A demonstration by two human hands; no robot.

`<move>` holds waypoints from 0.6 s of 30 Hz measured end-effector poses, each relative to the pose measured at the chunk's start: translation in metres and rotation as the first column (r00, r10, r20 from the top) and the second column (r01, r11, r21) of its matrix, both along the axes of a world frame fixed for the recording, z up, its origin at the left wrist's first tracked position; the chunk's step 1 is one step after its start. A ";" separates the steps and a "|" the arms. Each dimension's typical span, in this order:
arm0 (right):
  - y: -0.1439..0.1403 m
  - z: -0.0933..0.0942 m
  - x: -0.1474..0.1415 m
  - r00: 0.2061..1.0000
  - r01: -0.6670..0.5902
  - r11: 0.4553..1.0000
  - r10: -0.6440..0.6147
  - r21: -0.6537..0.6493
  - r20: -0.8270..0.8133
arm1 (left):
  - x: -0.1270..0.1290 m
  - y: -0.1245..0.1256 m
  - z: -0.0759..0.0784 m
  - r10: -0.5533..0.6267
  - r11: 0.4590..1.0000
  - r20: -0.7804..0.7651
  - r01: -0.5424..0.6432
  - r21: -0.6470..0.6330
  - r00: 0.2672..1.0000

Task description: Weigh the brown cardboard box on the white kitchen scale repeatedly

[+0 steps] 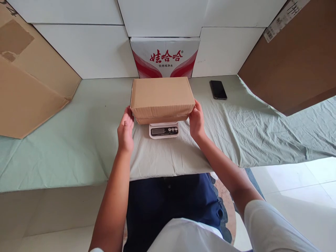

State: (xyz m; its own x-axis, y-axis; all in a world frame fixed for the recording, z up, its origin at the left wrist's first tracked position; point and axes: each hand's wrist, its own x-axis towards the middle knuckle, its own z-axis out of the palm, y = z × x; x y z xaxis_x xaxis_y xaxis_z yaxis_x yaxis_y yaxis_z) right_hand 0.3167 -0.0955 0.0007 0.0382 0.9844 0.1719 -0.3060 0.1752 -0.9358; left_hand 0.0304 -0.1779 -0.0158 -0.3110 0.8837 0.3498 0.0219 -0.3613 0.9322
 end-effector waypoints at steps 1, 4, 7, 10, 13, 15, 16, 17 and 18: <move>0.000 0.000 0.000 1.000 -0.008 1.000 0.008 0.017 0.008 | 0.001 0.000 0.001 0.003 1.000 0.004 -0.003 -0.004 1.000; -0.002 0.000 -0.002 0.999 -0.040 0.998 0.039 0.054 0.027 | 0.004 -0.002 0.003 0.011 0.999 0.001 -0.011 -0.031 1.000; -0.005 0.001 -0.005 0.996 -0.078 0.996 0.076 0.042 0.040 | 0.006 -0.001 0.003 0.009 0.999 -0.016 -0.009 -0.039 1.000; -0.008 0.004 -0.005 0.994 -0.097 0.994 0.093 0.059 0.065 | 0.008 -0.001 0.005 -0.002 0.999 -0.021 0.001 -0.043 1.000; -0.011 0.007 -0.004 0.992 -0.076 0.992 0.065 0.100 0.112 | 0.013 -0.001 0.010 -0.016 0.999 -0.042 0.014 -0.045 0.999; -0.012 0.008 -0.005 0.989 -0.083 0.989 0.067 0.119 0.129 | 0.015 -0.001 0.013 -0.025 0.999 -0.060 0.023 -0.033 0.998; -0.012 0.008 -0.005 0.989 -0.093 0.988 0.076 0.125 0.130 | 0.017 -0.001 0.014 -0.030 0.999 -0.067 0.028 -0.028 0.997; -0.012 0.007 -0.006 0.988 -0.105 0.986 0.088 0.129 0.129 | 0.017 -0.001 0.014 -0.034 0.999 -0.072 0.032 -0.025 0.997; -0.012 0.007 -0.008 0.987 -0.113 0.985 0.097 0.128 0.127 | 0.018 0.000 0.014 -0.037 0.999 -0.074 0.035 -0.021 0.997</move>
